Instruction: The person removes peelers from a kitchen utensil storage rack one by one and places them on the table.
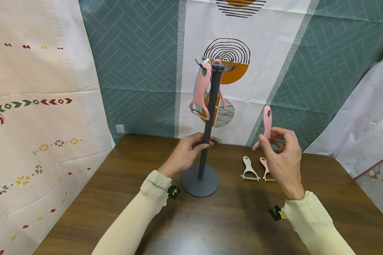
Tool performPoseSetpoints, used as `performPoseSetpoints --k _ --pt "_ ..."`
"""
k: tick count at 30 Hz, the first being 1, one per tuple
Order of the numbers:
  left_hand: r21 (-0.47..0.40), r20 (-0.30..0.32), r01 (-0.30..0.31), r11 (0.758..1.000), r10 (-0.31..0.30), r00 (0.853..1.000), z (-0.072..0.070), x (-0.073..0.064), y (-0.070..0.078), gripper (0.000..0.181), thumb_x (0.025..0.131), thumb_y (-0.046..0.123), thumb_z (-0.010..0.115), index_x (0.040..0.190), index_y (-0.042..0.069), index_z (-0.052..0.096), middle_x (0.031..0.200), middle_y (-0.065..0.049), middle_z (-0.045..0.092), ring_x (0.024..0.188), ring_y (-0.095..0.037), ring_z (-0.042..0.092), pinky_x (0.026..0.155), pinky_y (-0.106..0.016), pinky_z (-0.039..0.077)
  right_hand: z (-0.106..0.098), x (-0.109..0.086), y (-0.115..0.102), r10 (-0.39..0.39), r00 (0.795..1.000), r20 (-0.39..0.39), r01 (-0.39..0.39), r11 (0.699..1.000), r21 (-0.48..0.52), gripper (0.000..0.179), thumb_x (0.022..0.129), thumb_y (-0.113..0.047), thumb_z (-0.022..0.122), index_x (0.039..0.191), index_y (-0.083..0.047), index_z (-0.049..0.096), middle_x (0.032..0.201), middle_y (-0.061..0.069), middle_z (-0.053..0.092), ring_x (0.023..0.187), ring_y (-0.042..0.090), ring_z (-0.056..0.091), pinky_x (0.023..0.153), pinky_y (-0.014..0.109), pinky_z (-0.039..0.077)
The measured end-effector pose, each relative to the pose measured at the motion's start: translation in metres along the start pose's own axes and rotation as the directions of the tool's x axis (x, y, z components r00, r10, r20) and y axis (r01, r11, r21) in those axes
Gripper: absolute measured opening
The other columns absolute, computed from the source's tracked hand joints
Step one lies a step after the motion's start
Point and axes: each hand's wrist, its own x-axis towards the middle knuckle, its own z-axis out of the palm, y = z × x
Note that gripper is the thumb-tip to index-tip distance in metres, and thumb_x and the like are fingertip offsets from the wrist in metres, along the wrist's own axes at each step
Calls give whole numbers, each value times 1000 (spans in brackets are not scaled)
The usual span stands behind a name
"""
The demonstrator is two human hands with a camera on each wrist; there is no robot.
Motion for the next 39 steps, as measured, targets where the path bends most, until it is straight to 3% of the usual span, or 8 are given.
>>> performPoseSetpoints --k 14,24,39 --pt "18 -66 67 998 -65 996 0 -1 2 25 100 17 66 121 8 74 113 -5 78 104 -18 74 92 -35 58 -6 -3 18 38 999 -5 -38 998 -47 28 93 -11 74 119 -2 67 106 -11 56 103 5 56 88 10 50" --pt "20 -92 64 998 -62 994 3 1 2 17 98 17 69 112 9 73 107 -6 78 96 -17 74 92 -36 58 -13 -5 33 57 998 -24 -59 992 -112 30 93 -13 75 119 -3 67 105 -12 56 100 4 57 87 9 49" --pt "12 -122 83 997 -80 989 4 3 2 21 97 17 71 114 4 69 107 -9 76 95 -19 73 92 -36 58 -20 -2 47 61 998 -21 -63 986 -154 29 93 -15 74 119 -3 67 106 -8 57 99 0 56 85 7 47"
